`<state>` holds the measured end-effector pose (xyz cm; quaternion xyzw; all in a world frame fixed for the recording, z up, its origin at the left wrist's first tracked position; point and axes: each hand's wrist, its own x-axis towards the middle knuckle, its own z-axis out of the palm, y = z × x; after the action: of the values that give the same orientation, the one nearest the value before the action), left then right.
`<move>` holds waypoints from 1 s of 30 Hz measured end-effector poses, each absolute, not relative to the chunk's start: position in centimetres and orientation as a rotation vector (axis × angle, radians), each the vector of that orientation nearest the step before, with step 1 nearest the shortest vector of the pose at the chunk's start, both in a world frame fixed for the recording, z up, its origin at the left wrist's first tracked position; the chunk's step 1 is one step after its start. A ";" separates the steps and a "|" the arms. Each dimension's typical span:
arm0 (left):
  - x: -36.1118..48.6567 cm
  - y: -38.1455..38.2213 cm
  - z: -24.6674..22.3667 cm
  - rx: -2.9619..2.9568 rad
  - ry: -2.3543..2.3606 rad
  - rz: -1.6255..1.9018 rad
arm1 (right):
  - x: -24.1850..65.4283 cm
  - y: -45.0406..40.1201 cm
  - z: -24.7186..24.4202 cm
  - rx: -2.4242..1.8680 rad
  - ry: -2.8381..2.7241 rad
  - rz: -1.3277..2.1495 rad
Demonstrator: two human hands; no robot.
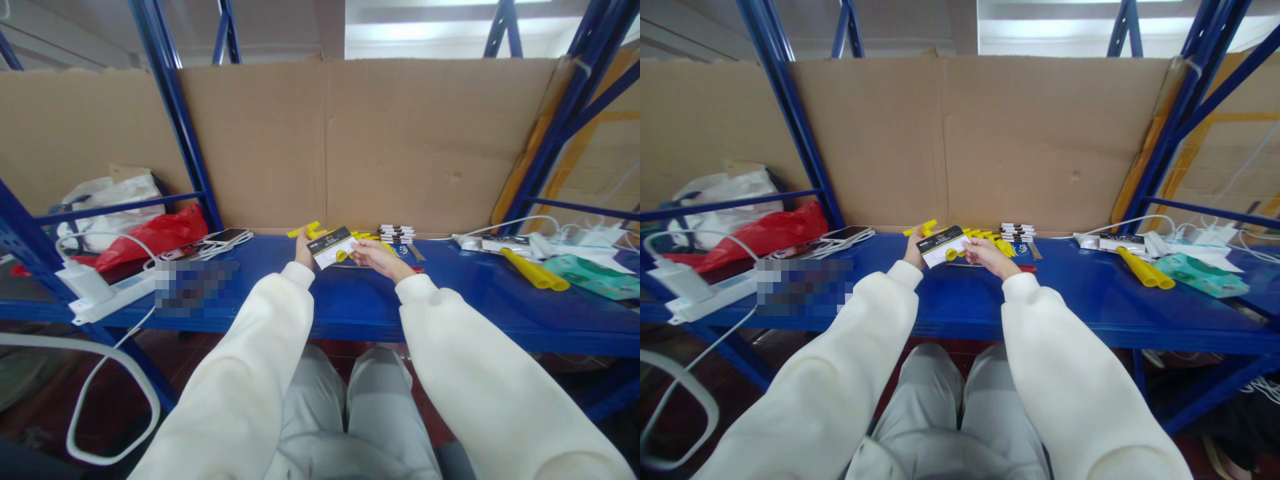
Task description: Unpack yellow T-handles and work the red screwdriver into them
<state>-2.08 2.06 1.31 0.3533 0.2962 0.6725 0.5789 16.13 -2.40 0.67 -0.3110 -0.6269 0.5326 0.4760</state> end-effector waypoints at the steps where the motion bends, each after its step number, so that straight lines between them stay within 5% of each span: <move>1: -2.1 1.7 1.5 0.810 0.758 1.630 | 16.1 -2.4 0.7 -0.753 -1.520 1.305; 30: -1.5 -1.1 2.6 0.823 0.947 1.612 | 24.2 0.4 5.1 -1.102 -0.691 0.658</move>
<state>-1.49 -1.10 2.56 0.3434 0.3952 0.6732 0.5222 24.16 0.35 5.05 -0.5034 -0.3159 0.3005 0.7460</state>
